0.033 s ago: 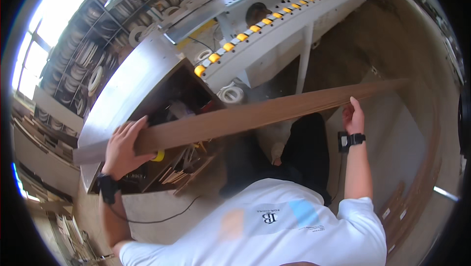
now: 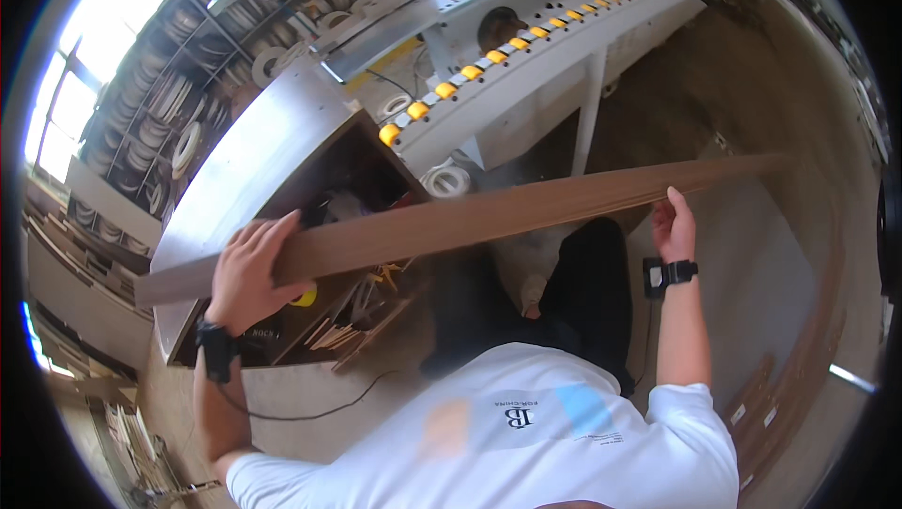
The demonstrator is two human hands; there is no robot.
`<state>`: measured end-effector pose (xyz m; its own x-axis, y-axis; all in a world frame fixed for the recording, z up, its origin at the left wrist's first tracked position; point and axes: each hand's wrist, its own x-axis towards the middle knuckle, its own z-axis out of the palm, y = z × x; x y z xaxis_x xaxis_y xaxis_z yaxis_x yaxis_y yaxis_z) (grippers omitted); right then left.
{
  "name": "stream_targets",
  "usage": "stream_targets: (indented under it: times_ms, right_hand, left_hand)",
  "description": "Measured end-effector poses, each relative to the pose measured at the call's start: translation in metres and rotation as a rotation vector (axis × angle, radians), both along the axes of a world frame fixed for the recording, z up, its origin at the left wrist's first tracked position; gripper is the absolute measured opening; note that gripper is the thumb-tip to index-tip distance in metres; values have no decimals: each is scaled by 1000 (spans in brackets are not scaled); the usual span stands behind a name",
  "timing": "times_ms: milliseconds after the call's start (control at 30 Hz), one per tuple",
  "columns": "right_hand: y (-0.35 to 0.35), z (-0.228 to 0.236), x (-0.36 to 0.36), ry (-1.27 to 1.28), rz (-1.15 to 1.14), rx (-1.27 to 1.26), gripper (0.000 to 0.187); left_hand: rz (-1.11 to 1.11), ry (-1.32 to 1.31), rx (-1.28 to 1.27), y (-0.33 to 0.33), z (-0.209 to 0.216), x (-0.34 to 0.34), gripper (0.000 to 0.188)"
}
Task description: Feeding wooden planks into an industrial edge banding machine.
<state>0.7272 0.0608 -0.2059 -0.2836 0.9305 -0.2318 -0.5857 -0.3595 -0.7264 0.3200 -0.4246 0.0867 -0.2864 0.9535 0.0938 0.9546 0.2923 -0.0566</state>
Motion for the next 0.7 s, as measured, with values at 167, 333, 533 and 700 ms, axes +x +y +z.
stream_targets:
  times_ms: [167, 333, 533, 700]
  right_hand:
    - [-78, 91, -80, 117, 263, 176, 13]
    - [-126, 159, -116, -9, 553, 307, 32]
    - [-51, 154, -39, -146, -69, 162, 36]
    - [-10, 140, 25, -223, -269, 134, 38]
  left_hand:
    - [-171, 154, 200, 98, -14, 35, 86]
    - [-185, 220, 242, 127, -24, 37, 74]
    - [-114, 204, 317, 62, -39, -24, 78]
    - [-45, 152, 224, 12, -38, -51, 81]
